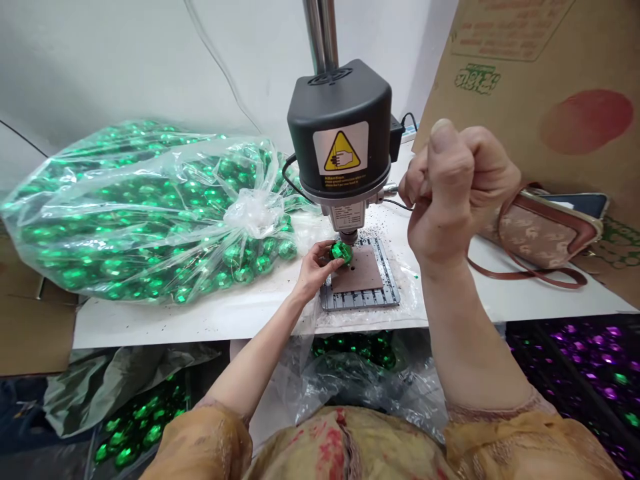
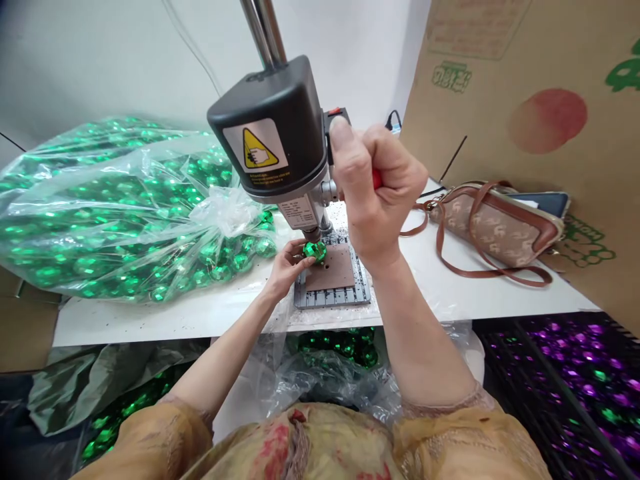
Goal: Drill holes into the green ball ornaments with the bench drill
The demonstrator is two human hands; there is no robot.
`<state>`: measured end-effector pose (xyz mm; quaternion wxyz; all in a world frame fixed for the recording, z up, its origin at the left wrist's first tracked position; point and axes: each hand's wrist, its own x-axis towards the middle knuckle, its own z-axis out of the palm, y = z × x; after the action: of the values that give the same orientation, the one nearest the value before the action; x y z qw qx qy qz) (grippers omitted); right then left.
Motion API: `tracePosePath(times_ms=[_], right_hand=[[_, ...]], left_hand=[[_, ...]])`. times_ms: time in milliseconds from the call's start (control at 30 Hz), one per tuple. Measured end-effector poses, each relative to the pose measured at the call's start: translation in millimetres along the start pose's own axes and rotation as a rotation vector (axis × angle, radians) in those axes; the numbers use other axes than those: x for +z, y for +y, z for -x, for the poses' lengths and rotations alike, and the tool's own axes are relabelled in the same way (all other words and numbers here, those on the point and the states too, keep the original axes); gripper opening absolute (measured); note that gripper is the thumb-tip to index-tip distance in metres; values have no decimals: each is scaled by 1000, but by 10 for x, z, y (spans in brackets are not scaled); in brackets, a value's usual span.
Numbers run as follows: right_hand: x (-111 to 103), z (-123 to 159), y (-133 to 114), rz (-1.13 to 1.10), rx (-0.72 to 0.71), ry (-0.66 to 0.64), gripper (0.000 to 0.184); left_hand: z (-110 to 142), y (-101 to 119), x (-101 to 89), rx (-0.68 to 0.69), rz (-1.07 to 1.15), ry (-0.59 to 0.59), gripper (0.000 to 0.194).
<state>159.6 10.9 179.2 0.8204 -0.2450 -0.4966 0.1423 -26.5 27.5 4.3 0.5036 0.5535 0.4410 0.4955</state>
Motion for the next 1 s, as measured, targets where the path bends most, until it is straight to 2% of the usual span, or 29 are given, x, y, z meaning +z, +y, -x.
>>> tracePosePath(times_ms=[200, 367, 500, 600, 767, 1000], right_hand=[[2, 8, 14, 11, -17, -5, 52], [-11, 16, 20, 38, -18, -12, 52], [-14, 32, 17, 43, -15, -9, 53], [-11, 47, 9, 17, -32, -2, 52], [-18, 54, 16, -38, -40, -6, 50], [-28, 98, 76, -104, -93, 16, 54]], left_hand=[[24, -11, 27, 58, -192, -42, 62], [97, 23, 99, 152, -328, -36, 55], [171, 20, 153, 184, -332, -54, 55], [203, -15, 193, 170, -320, -23, 55], [220, -60, 273, 171, -173, 6, 65], [239, -24, 300, 149, -148, -9, 59]])
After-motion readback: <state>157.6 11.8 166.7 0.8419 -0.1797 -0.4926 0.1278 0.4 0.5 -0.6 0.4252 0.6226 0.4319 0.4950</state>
